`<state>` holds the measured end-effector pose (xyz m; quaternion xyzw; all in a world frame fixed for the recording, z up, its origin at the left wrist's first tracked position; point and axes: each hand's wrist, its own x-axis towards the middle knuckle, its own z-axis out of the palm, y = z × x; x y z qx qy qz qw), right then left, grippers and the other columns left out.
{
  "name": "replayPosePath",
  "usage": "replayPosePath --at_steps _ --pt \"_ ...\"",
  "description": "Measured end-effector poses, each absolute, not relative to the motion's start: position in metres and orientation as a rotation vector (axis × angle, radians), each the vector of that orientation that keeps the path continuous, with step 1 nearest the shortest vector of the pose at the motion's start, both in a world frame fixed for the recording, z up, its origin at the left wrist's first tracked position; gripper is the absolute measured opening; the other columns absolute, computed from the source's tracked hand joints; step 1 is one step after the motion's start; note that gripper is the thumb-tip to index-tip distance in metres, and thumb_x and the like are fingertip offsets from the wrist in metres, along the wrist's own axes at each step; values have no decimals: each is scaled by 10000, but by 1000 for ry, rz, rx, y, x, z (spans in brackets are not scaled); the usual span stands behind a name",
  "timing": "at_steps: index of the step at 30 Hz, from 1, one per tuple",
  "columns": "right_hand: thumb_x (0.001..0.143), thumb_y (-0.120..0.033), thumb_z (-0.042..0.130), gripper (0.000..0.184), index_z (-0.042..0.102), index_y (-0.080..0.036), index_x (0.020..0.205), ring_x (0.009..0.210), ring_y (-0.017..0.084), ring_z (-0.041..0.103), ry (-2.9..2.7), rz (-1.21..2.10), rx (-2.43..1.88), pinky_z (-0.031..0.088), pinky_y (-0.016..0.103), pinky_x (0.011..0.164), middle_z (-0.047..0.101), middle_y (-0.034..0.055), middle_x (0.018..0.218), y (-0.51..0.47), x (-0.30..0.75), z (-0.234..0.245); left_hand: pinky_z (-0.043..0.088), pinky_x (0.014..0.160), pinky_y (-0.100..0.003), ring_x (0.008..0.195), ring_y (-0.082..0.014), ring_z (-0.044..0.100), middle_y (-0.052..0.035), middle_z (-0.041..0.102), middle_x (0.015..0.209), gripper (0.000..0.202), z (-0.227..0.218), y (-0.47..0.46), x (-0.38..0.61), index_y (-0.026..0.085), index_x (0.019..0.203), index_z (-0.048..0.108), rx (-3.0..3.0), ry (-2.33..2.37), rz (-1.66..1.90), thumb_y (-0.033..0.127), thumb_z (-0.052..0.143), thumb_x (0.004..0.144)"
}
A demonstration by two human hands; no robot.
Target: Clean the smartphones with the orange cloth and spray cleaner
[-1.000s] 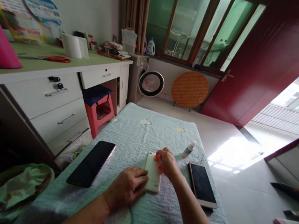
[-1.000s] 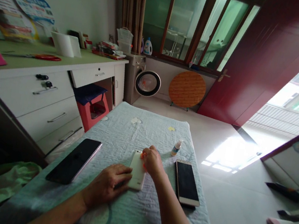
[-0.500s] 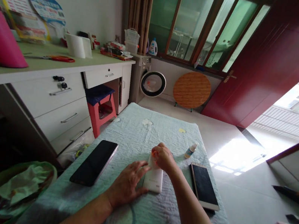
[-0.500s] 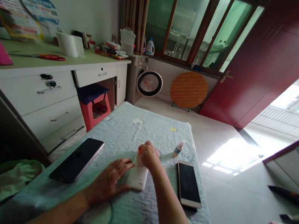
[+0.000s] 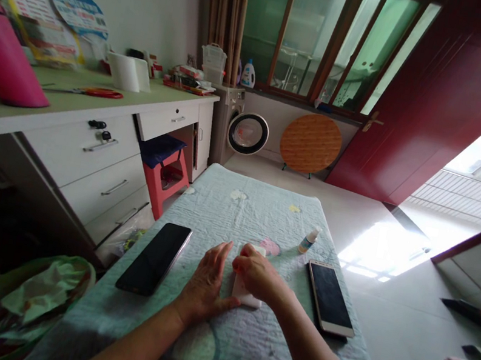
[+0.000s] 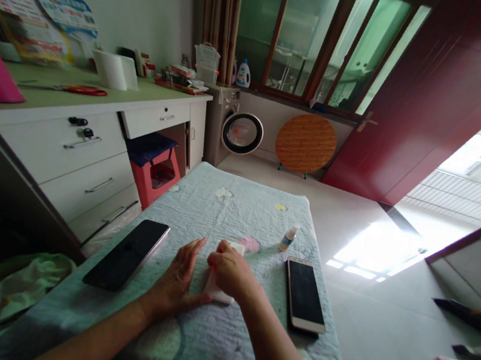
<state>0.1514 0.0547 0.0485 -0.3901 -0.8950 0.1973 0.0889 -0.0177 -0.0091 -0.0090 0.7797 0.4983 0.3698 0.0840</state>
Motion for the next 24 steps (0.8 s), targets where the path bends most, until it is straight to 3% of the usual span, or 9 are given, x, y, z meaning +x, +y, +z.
replayPosePath --at_steps 5,14,19,24 --pt "822 -174 606 86 683 -211 815 757 126 468 -2786 552 -1063 310 238 587 521 21 958 23 156 59 323 1071 -625 1332 -424 332 -206 280 1445 1182 -5 -8 -17 232 1519 -70 2300 1490 1089 487 762 718" --pt "843 -214 599 125 723 -225 854 821 138 498 -2764 589 -1092 345 234 621 521 46 1085 37 157 55 325 1080 -609 1345 -408 327 -205 302 1450 1162 -9 -8 -19 224 1524 -43 2332 1480 1072 478 766 730" --pt "896 -176 509 216 721 -209 865 766 129 487 -2724 510 -1161 369 241 645 531 52 1037 51 149 49 323 1080 -614 1345 -402 332 -200 297 1463 1197 -6 -8 -19 238 1520 -51 2340 1457 1067 513 787 710" --pt "861 -202 557 154 711 -206 847 826 159 503 -2791 478 -1136 359 249 623 529 56 1047 42 148 51 320 1076 -625 1344 -418 328 -200 296 1451 1197 -7 -7 -19 247 1518 -77 2333 1469 1043 491 775 714"
